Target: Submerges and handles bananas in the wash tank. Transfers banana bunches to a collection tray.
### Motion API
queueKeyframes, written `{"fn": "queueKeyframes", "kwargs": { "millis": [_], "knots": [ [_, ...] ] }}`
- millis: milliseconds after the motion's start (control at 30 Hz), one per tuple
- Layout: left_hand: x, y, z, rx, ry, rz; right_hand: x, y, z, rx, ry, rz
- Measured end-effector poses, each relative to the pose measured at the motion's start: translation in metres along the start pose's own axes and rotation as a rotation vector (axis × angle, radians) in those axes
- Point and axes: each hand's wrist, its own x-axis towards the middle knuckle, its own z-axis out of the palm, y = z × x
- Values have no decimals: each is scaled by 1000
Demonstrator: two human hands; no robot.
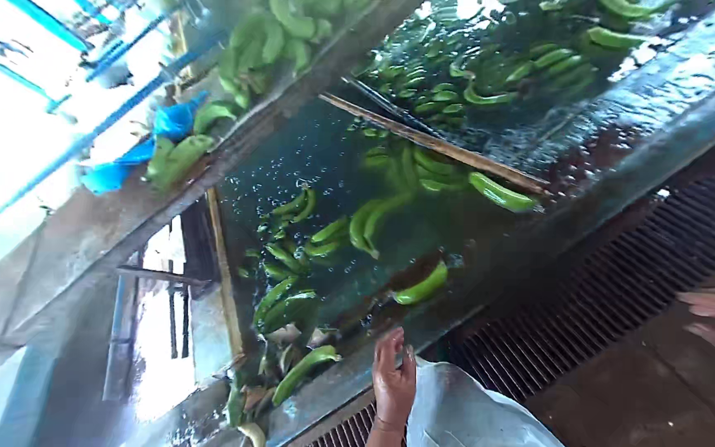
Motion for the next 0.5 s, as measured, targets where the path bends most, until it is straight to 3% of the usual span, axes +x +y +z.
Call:
{"fn": "queueKeyframes", "kwargs": {
  "millis": [133, 300, 367, 500],
  "knots": [
    [87, -33, -41, 52, -123, -155, 142, -65, 51, 69, 30, -153],
    [168, -68, -83, 69, -350, -334, 292, -124, 82, 69, -299, 2],
    [189, -93, -91, 29, -304, -551, 337, -149, 94, 68, -339, 22],
    [229, -149, -87, -263, 61, -1053, 408, -214, 141, 112, -359, -131]
  ]
}}
